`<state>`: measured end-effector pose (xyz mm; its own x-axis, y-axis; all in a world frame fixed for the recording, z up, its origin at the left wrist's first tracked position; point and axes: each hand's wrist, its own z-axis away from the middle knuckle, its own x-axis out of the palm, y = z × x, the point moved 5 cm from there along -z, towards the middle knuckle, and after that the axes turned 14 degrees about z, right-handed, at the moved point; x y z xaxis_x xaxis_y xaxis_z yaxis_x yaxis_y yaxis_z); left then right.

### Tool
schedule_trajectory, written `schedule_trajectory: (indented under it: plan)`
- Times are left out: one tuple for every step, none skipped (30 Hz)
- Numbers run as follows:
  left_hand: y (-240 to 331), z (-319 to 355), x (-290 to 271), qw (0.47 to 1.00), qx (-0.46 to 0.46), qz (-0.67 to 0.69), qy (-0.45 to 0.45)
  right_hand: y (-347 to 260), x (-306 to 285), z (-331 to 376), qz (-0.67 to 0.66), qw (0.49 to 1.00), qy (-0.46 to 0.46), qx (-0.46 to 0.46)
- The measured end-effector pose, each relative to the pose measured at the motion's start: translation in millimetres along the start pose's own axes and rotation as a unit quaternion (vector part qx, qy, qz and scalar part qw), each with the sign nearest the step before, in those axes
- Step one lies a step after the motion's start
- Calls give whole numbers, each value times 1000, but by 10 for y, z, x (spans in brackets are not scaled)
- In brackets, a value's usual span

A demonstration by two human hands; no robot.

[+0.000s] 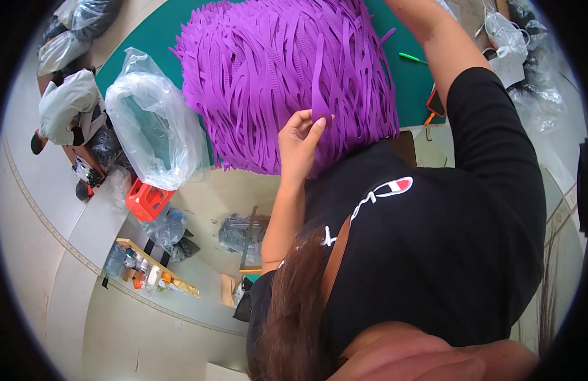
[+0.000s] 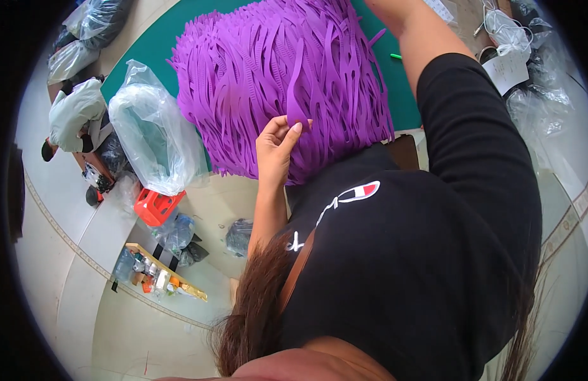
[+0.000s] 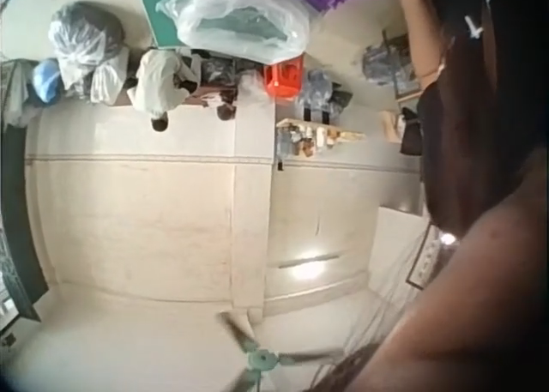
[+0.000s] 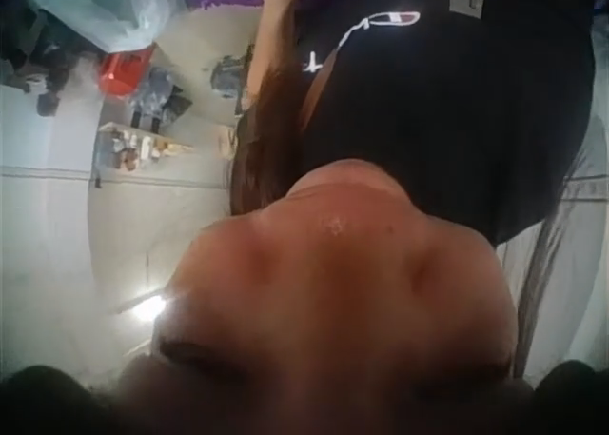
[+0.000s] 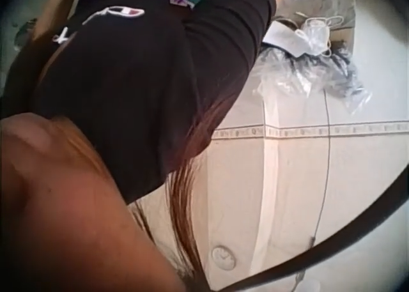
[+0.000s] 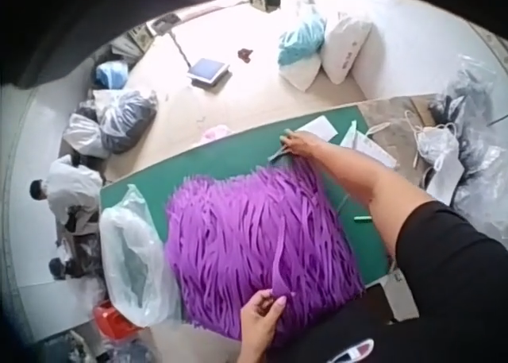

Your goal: Sorting and bundling purple fabric strips into a plastic bag on a factory work table.

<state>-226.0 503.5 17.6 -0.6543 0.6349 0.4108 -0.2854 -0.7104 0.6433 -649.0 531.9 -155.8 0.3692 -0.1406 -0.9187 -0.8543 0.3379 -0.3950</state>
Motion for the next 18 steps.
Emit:
schedule_trajectory:
  plan:
    - [-14, -17, 15, 1000, -5, 0, -4, -216, -16, 28, 337, 922, -132, -136]
    - [-28, -30, 23, 1000, -12, 3, -3, -212, 73, 128, 618, 702, -245, -254]
    - [-40, -40, 28, 1000, -18, 5, -2, -3, 222, 189, 623, 721, -126, -278]
    - [-45, -64, 63, 1000, -24, 3, -10, 146, 263, 282, 623, 721, -132, -271]
    - [-60, -65, 69, 999, -36, 2, -10, 256, 177, 303, 463, 875, -91, -111]
    - [-75, -64, 79, 999, -49, 1, -11, 432, 109, 388, 269, 960, -42, 60]
    - [-70, -40, 66, 999, -53, -1, -7, 362, 155, 391, 323, 941, -94, 29]
    - [-45, 3, 25, 999, -48, -5, 5, 110, 112, 319, 314, 945, -93, 20]
    - [-14, 31, 8, 999, -44, -13, 21, -163, -31, 273, 235, 965, -70, 92]
    - [-20, 28, 25, 999, -47, -16, 17, -217, -186, 349, 166, 969, -47, 177]
    - [-15, 31, 40, 999, -38, -19, 11, -111, -80, 351, 180, 963, -31, 196]
    - [-10, 40, 55, 999, -29, -21, 7, -69, -151, 378, 179, 963, -30, 199]
    - [-17, 52, 67, 999, -29, -25, 6, 8, -198, 396, 28, 978, -56, 200]
    - [-11, 60, 86, 1000, -13, -27, 8, 16, -203, 411, -123, 970, -79, 194]
    - [-1, 76, 105, 1000, 3, -29, 9, 4, -82, 397, -126, 970, -77, 195]
    - [-3, 46, 192, 999, -3, -36, -6, 185, -3, 492, 29, 970, -18, 241]
    - [1, 59, 218, 1000, -3, -27, -6, 159, -13, 494, 177, 946, 34, 268]
    - [2, 65, 248, 1000, -4, -19, -8, 198, -19, 543, 176, 945, 37, 272]
